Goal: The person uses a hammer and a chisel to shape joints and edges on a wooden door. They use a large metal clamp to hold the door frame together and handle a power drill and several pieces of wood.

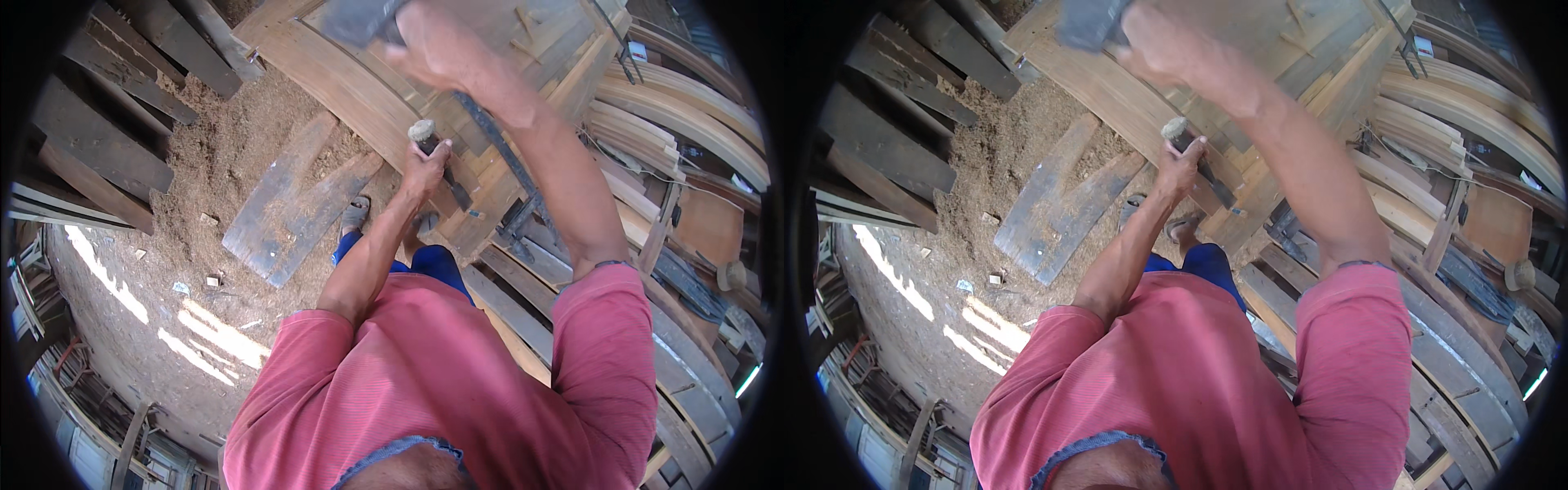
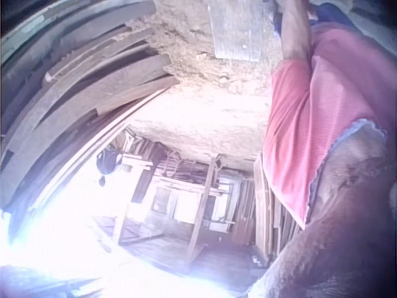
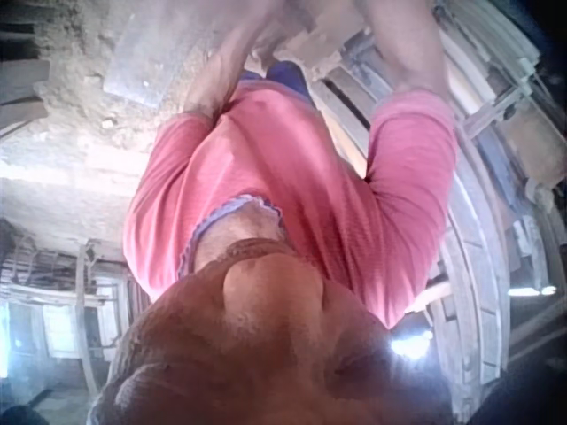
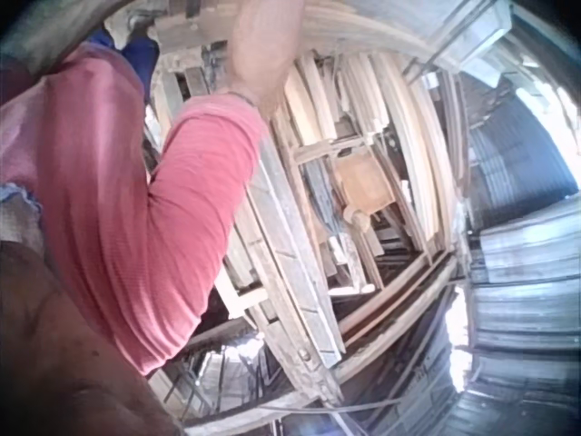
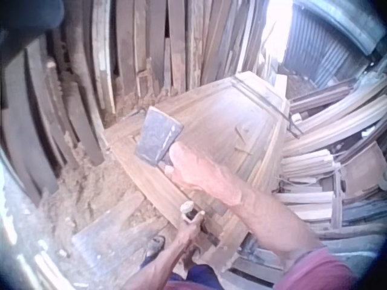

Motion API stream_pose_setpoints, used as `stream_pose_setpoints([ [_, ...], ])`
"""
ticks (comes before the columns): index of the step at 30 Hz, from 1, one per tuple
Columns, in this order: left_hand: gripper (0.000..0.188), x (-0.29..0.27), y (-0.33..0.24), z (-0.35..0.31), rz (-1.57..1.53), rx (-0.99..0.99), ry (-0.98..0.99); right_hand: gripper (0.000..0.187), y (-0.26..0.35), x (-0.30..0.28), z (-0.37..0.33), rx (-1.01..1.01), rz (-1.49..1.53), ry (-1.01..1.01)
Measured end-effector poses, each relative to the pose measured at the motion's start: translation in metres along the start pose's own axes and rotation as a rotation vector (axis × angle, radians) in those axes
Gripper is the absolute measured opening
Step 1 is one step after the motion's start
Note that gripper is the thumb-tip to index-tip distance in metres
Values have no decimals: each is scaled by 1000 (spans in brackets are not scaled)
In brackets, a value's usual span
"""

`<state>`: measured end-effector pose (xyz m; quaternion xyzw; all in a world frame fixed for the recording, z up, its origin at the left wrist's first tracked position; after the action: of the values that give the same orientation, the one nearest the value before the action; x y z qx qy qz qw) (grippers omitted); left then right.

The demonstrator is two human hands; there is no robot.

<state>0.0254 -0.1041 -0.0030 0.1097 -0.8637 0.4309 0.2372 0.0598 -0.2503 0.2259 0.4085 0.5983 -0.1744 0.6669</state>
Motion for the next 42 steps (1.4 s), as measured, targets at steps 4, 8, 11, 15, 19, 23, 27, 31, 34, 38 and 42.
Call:
stream_pose_setpoints([
  [4,17,-4,5,2,32,-27,-42,36,-17,65,-46,199,-203,670],
  [8,17,-1,0,-2,25,-22,-16,34,-14,33,-14,-9,36,368],
  [11,16,-3,-5,-3,20,-10,-40,31,10,-29,24,-89,14,2],
  [15,15,4,-2,-3,22,-26,3,33,-19,23,2,108,-129,271],
  [19,14,-5,4,3,14,-61,-19,37,-18,71,-58,289,-134,734],
  [23,13,-3,6,4,-7,-25,-23,35,-23,43,-65,243,-2,558],
  [27,14,-2,-1,8,-16,10,-13,38,6,-44,-21,101,-106,129],
  [31,18,10,-4,7,18,19,4,32,-3,-33,-28,250,-173,180],
  [34,14,14,1,7,134,-66,71,24,-29,55,-82,284,-196,495],
  [38,13,-4,13,5,-9,-38,13,29,-47,51,-135,399,18,502],
  [42,14,4,7,15,-23,-53,-5,35,-29,-15,-138,295,36,166],
])
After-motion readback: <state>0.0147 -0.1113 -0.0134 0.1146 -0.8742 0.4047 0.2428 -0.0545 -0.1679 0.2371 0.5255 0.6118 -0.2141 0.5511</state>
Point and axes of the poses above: each hand's wrist, its own z-axis towards the middle knuckle, its own x-axis out of the palm, y = z × x, the point moved 10 cm from there along z, towards the middle knuckle, and after that the axes turned 14 degrees about -x, right-handed, at the moved point
